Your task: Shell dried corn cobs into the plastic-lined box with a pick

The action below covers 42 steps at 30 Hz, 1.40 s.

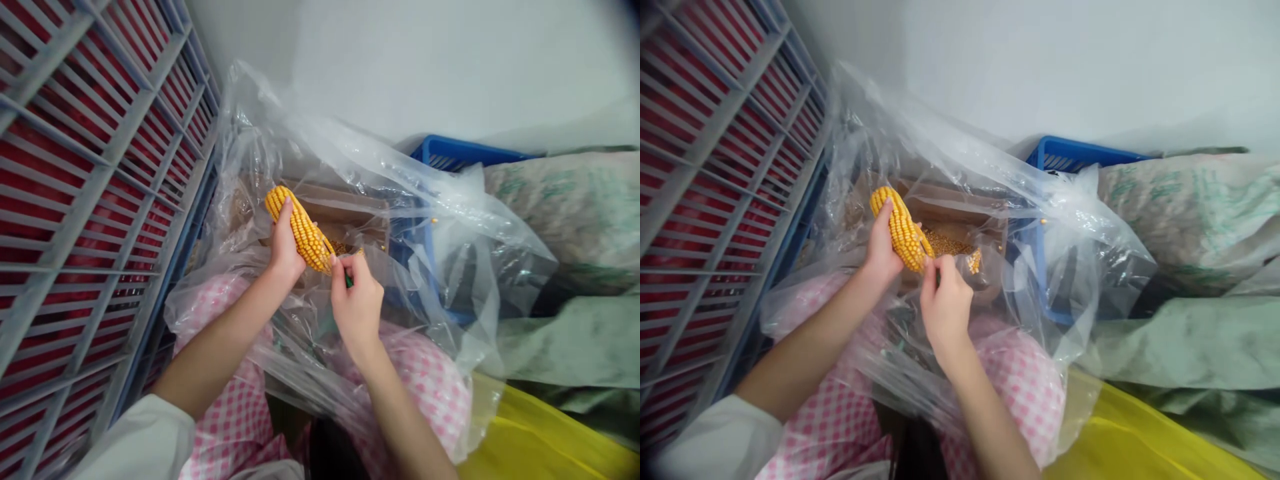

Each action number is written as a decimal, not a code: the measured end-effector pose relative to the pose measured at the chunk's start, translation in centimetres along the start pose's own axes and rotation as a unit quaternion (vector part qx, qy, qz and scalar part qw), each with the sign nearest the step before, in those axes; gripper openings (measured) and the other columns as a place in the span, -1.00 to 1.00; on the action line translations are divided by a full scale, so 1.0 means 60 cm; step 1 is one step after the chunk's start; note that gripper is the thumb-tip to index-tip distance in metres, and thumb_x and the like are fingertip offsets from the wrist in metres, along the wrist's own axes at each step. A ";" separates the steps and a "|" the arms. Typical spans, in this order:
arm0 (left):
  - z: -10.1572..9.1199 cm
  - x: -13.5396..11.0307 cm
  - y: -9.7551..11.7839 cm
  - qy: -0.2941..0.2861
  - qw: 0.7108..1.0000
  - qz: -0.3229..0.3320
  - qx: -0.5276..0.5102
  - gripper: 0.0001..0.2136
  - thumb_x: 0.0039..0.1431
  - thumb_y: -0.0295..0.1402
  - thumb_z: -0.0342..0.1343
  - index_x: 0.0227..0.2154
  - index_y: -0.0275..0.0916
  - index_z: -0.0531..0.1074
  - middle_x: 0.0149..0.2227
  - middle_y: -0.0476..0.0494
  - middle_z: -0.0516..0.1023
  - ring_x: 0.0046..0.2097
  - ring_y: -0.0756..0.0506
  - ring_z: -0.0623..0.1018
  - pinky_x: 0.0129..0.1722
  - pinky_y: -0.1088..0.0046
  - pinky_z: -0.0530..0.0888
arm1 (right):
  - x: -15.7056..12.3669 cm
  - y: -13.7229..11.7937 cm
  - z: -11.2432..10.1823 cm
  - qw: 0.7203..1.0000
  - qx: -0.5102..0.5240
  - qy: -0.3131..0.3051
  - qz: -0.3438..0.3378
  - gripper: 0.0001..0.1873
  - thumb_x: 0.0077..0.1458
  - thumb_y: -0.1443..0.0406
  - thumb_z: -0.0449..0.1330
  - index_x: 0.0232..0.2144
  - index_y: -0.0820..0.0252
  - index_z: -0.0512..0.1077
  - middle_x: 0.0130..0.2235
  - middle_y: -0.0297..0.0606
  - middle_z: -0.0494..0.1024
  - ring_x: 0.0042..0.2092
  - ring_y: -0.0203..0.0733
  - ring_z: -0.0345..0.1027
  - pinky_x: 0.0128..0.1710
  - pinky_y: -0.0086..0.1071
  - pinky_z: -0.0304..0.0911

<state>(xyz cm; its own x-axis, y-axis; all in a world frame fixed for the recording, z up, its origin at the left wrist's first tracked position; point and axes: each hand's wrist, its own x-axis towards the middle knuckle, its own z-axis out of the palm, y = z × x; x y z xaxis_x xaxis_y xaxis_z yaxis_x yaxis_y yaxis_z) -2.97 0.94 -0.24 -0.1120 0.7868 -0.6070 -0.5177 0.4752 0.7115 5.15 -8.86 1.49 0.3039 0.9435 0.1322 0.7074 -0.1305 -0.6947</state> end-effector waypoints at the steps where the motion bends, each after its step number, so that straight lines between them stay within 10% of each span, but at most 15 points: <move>1: 0.000 -0.001 0.000 0.002 1.000 -0.011 -0.013 -0.60 -0.02 0.02 0.01 -0.22 -0.16 0.25 -0.44 -0.03 0.38 -0.40 -0.01 0.47 -0.40 0.45 0.40 | 0.005 0.002 -0.007 1.000 0.027 -0.001 0.011 -0.78 0.14 0.25 -0.03 -0.52 0.16 0.24 -0.55 -0.39 0.38 -0.53 -0.36 0.23 -0.49 -0.51 0.08; 7: -0.004 -0.007 0.011 -0.016 0.998 0.019 -0.049 -0.59 -0.08 -0.03 0.11 -0.21 -0.14 0.29 -0.40 -0.05 0.42 -0.40 -0.02 0.49 -0.43 0.47 0.41 | 0.026 0.010 -0.073 0.996 -0.002 -0.070 -0.046 -0.75 0.11 0.22 0.06 -0.57 0.17 0.23 -0.65 -0.49 0.24 -0.61 -0.44 0.08 -0.55 -0.55 0.00; 15: -0.002 -0.001 0.013 0.007 0.998 0.028 -0.057 -0.63 -0.06 -0.09 0.11 -0.20 -0.14 0.28 -0.31 -0.05 0.43 -0.37 -0.01 0.50 -0.37 0.45 0.42 | 0.002 -0.007 -0.037 0.955 -0.227 -0.045 -0.186 -0.75 0.15 0.32 -0.03 -0.55 0.20 0.28 -0.61 -0.37 0.33 -0.60 -0.37 0.15 -0.60 -0.44 -0.14; 28: 0.008 -0.006 0.020 0.000 0.996 0.017 -0.090 -0.65 -0.05 -0.16 0.13 -0.21 -0.19 0.29 -0.29 -0.07 0.41 -0.26 -0.06 0.52 -0.22 0.39 0.44 | 0.023 0.010 -0.085 0.986 -0.051 -0.121 -0.100 -0.78 0.09 0.26 0.07 -0.57 0.17 0.26 -0.63 -0.49 0.19 -0.61 -0.46 0.02 -0.58 -0.56 -0.03; 42: 0.004 -0.005 0.002 -0.075 0.997 0.016 0.003 -0.64 -0.14 -0.18 0.23 -0.27 -0.22 0.34 -0.45 -0.01 0.39 -0.47 0.03 0.44 -0.33 0.39 0.44 | 0.030 0.025 -0.094 0.952 -0.081 -0.218 -0.201 -0.75 0.14 0.32 0.00 -0.58 0.18 0.19 -0.61 -0.46 0.19 -0.58 -0.43 0.05 -0.53 -0.51 -0.05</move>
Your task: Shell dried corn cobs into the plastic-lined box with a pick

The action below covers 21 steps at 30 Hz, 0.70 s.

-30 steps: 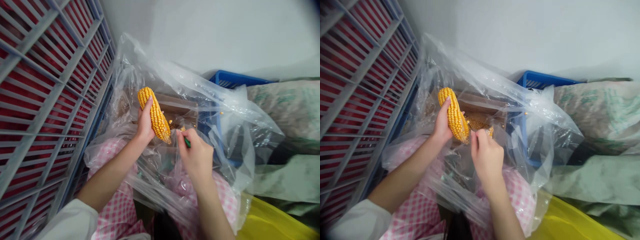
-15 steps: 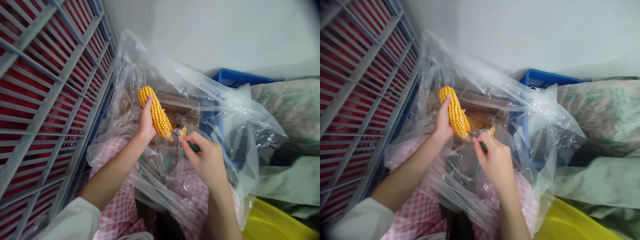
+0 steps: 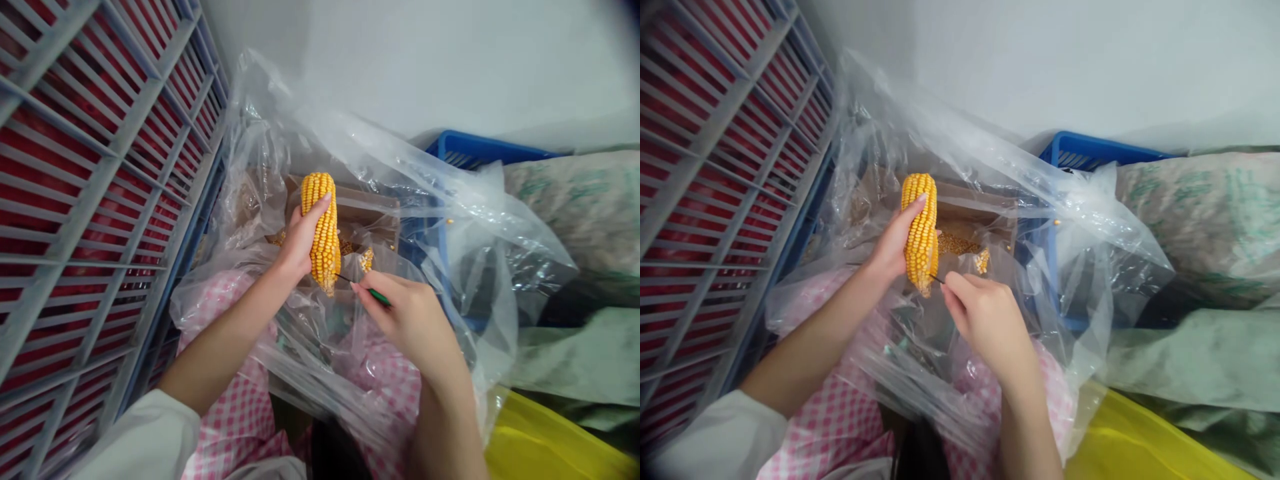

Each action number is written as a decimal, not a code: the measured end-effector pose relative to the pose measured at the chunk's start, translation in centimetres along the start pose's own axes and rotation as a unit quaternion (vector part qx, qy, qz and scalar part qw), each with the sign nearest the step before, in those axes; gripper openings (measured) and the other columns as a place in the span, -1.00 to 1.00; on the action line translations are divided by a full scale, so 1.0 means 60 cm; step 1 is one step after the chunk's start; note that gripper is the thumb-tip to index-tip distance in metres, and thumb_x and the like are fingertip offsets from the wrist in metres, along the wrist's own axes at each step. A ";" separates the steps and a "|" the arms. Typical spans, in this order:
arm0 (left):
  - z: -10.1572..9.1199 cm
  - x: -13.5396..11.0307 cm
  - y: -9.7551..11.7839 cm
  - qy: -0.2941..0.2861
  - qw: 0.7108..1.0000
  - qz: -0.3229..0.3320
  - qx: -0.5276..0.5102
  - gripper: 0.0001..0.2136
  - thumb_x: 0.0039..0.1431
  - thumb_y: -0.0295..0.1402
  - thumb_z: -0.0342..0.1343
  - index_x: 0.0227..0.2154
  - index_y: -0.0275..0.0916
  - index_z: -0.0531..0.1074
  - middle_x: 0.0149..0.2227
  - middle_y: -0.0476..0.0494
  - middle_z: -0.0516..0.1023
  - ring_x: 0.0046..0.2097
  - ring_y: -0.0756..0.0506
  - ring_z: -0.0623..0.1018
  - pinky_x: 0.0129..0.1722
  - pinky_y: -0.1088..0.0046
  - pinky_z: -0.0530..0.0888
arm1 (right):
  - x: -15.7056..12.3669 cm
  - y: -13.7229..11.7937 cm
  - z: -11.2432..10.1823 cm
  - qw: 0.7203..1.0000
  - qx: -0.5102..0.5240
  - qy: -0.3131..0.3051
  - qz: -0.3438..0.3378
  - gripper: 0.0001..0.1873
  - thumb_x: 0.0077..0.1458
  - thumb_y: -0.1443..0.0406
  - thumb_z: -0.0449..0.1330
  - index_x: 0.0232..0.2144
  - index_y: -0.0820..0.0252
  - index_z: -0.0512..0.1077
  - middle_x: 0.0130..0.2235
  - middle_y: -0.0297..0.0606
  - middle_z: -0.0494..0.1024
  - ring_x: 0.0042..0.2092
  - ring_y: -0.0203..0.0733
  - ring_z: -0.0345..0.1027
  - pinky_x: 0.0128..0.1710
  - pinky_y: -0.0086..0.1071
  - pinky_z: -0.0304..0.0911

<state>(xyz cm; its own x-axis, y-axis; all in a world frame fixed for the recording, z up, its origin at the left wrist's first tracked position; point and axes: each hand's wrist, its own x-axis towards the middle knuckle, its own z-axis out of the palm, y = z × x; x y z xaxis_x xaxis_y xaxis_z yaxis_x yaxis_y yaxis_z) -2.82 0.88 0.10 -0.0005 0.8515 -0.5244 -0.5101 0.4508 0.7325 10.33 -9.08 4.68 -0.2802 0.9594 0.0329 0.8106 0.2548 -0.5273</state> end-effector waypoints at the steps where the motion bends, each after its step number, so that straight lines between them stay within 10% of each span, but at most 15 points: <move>1: 0.000 0.000 0.000 0.000 1.000 0.001 0.008 -0.65 -0.14 -0.18 0.22 -0.28 -0.22 0.34 -0.45 0.00 0.39 -0.49 0.04 0.42 -0.35 0.40 0.44 | 0.002 0.002 0.003 1.000 0.015 0.003 0.001 -0.75 0.14 0.32 0.01 -0.59 0.18 0.19 -0.61 -0.46 0.19 -0.58 -0.44 0.06 -0.53 -0.53 -0.04; 21: -0.007 0.016 0.002 0.158 0.977 0.052 -0.131 -0.64 -0.07 -0.07 0.13 -0.25 -0.16 0.30 -0.23 -0.09 0.41 -0.26 -0.04 0.48 -0.27 0.42 0.43 | 0.032 -0.040 0.113 0.945 0.073 0.263 0.181 -0.78 0.12 0.27 0.03 -0.55 0.18 0.25 -0.60 -0.45 0.30 -0.58 -0.41 0.13 -0.52 -0.52 0.01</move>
<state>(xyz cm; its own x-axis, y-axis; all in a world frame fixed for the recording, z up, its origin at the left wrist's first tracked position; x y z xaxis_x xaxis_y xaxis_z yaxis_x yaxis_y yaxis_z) -3.21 1.61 -0.49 -0.3095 0.7450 -0.5909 -0.6952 0.2467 0.6752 4.34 -8.65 0.26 0.3276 0.9174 0.2261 0.7143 -0.0838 -0.6948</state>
